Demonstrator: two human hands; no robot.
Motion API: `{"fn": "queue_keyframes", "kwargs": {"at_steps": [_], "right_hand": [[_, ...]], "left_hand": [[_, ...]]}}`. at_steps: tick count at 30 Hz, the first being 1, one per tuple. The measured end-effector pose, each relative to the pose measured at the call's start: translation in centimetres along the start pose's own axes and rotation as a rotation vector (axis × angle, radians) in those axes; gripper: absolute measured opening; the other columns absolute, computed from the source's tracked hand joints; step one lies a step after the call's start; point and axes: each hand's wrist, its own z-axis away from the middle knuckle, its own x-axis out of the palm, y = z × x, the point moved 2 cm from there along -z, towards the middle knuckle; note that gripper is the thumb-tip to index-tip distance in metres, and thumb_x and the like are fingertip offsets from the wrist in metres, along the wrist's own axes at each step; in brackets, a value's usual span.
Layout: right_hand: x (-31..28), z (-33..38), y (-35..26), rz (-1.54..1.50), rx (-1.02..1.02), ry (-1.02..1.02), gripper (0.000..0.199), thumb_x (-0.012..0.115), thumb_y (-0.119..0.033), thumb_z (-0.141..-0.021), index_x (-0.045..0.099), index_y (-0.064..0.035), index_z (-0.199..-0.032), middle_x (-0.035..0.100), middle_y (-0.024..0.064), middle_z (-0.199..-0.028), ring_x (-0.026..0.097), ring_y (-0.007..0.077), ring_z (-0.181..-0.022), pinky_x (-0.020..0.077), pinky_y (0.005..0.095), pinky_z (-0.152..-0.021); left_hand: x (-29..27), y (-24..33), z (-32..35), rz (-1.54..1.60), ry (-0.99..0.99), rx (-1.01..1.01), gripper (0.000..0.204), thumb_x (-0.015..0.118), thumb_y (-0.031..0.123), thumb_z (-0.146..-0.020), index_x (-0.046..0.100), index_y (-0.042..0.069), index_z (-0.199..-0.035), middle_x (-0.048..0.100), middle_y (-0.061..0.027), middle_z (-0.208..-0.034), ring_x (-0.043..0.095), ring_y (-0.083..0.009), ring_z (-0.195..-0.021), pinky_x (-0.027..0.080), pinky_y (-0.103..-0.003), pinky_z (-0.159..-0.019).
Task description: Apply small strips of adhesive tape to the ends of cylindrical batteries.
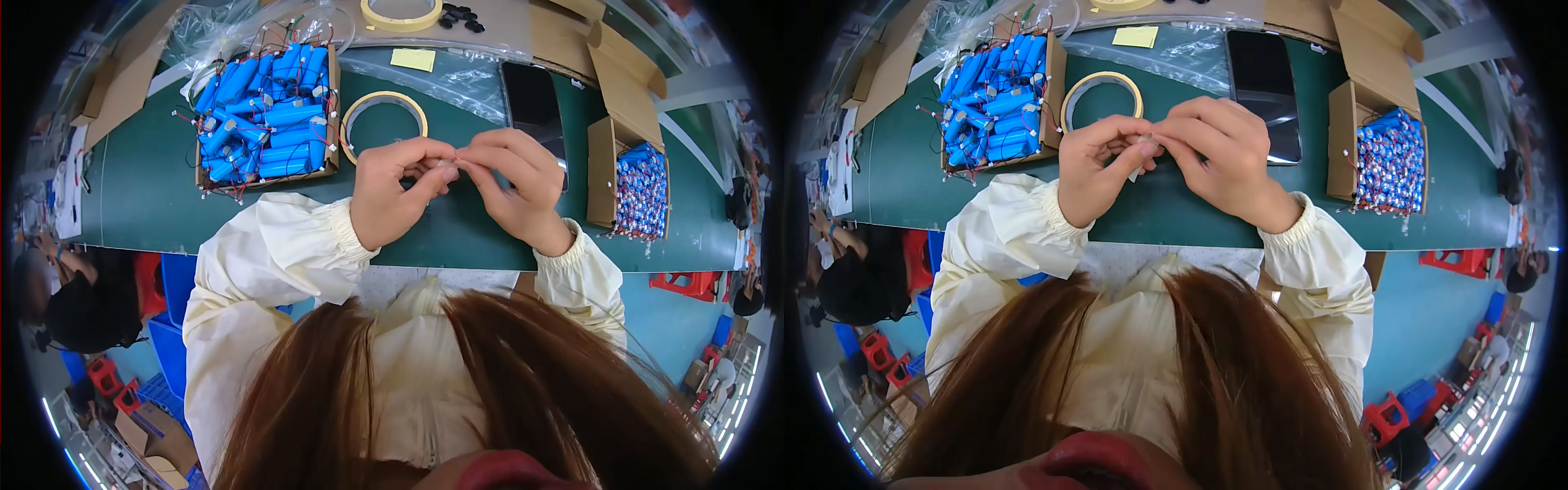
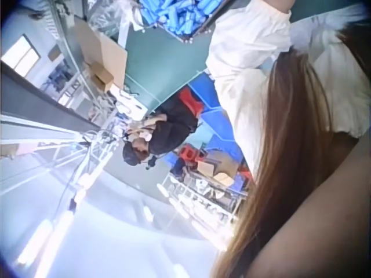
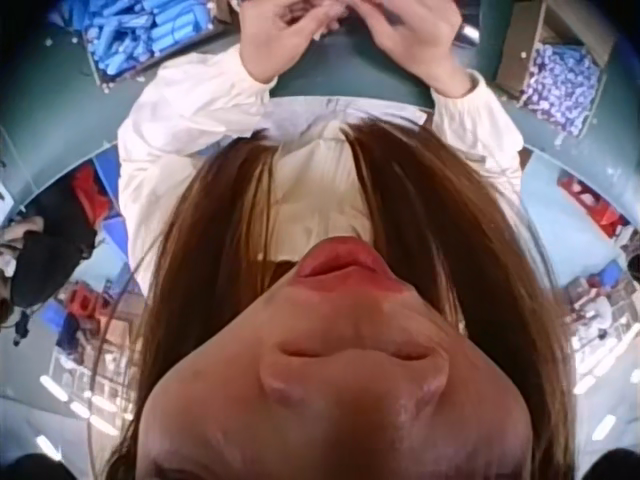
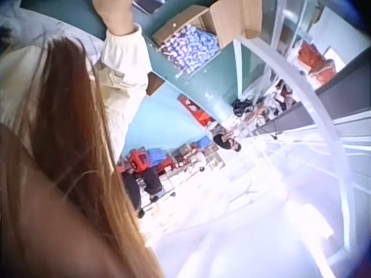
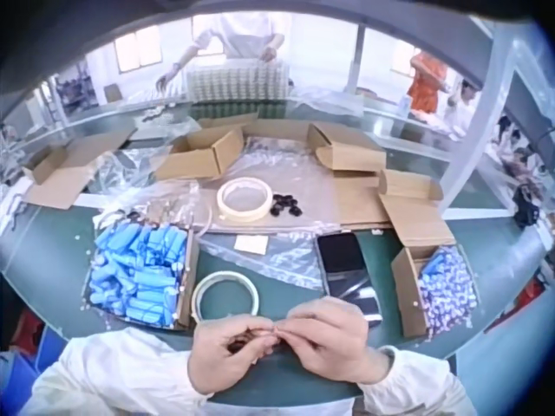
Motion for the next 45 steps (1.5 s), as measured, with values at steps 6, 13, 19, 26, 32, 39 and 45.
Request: {"fn": "queue_keyframes", "kwargs": {"at_steps": [6, 13, 19, 26, 32, 39, 45], "right_hand": [[0.3, 0.2, 0.2, -0.244, 0.212, -0.001, 0.008, 0.064, 0.004, -0.068, 0.059, 0.0026, -0.074, 0.059, 0.0102, -0.072, 0.055, 0.0167, -0.062, 0.0423, 0.0236, -0.055], [0.3, 0.4, 0.4, -0.357, 0.285, 0.001, 0.004, 0.063, 0.001, -0.071, 0.060, 0.0013, -0.074, 0.059, 0.0083, -0.070, 0.056, 0.0145, -0.061, 0.0438, 0.0234, -0.054], [0.3, 1.0, 0.4, -0.557, 0.392, -0.040, 0.004, 0.060, 0.001, -0.076, 0.057, 0.0033, -0.076, 0.055, 0.0075, -0.075, 0.050, 0.0126, -0.066, 0.0404, 0.0228, -0.060], [-0.4, 0.5, 1.0, -0.901, 0.557, 0.174, 0.011, 0.059, -0.007, -0.080, 0.053, 0.0013, -0.076, 0.050, 0.0053, -0.072, 0.041, 0.0100, -0.063, 0.0343, 0.0211, -0.059], [-2.1, 0.9, 1.5, -0.557, 0.445, 0.256, 0.003, 0.059, 0.002, -0.075, 0.059, 0.0018, -0.078, 0.058, 0.0067, -0.079, 0.052, 0.0111, -0.067, 0.0412, 0.0228, -0.058], [-4.3, 3.1, -1.6, -0.338, 0.216, 0.386, 0.019, 0.065, 0.003, -0.070, 0.062, 0.0011, -0.088, 0.054, 0.0135, -0.098, 0.054, 0.0140, -0.069, 0.0435, 0.0226, -0.063], [-9.0, 7.3, -2.7, 0.116, 0.101, 0.492, 0.033, 0.065, 0.001, -0.072, 0.054, 0.0031, -0.103, 0.044, 0.0209, -0.110, 0.055, 0.0161, -0.071, 0.0435, 0.0297, -0.073]], "left_hand": [[-0.2, 0.1, -0.3, 0.024, -0.030, -0.037, 0.012, 0.055, 0.002, -0.082, 0.058, -0.004, -0.092, 0.062, -0.0093, -0.078, 0.059, -0.0120, -0.068, 0.047, -0.021, -0.059], [-0.1, 0.4, -0.4, 0.116, -0.018, -0.071, 0.010, 0.057, 0.004, -0.080, 0.059, -0.005, -0.084, 0.062, -0.0090, -0.074, 0.058, -0.0102, -0.063, 0.048, -0.021, -0.057], [0.1, 0.7, 0.0, 0.125, -0.008, -0.055, 0.010, 0.058, 0.004, -0.079, 0.061, -0.004, -0.084, 0.063, -0.0093, -0.075, 0.058, -0.0100, -0.062, 0.048, -0.020, -0.055], [-0.4, 0.3, 0.0, 0.098, 0.070, -0.054, 0.009, 0.058, 0.004, -0.080, 0.061, -0.003, -0.085, 0.061, -0.0069, -0.072, 0.056, -0.0090, -0.058, 0.045, -0.019, -0.053], [0.3, 0.4, -0.6, 0.043, -0.043, 0.005, 0.013, 0.056, -0.001, -0.080, 0.059, -0.006, -0.091, 0.062, -0.0133, -0.084, 0.058, -0.0136, -0.065, 0.049, -0.024, -0.061], [0.1, 0.5, -0.2, -0.078, -0.125, 0.222, 0.033, 0.058, -0.004, -0.076, 0.056, -0.005, -0.108, 0.058, -0.0168, -0.105, 0.057, -0.0140, -0.067, 0.049, -0.023, -0.061], [0.0, 0.0, -0.1, -0.081, -0.106, 0.300, 0.035, 0.062, 0.004, -0.074, 0.058, 0.000, -0.109, 0.048, -0.0215, -0.121, 0.059, -0.0191, -0.081, 0.049, -0.026, -0.066]]}}
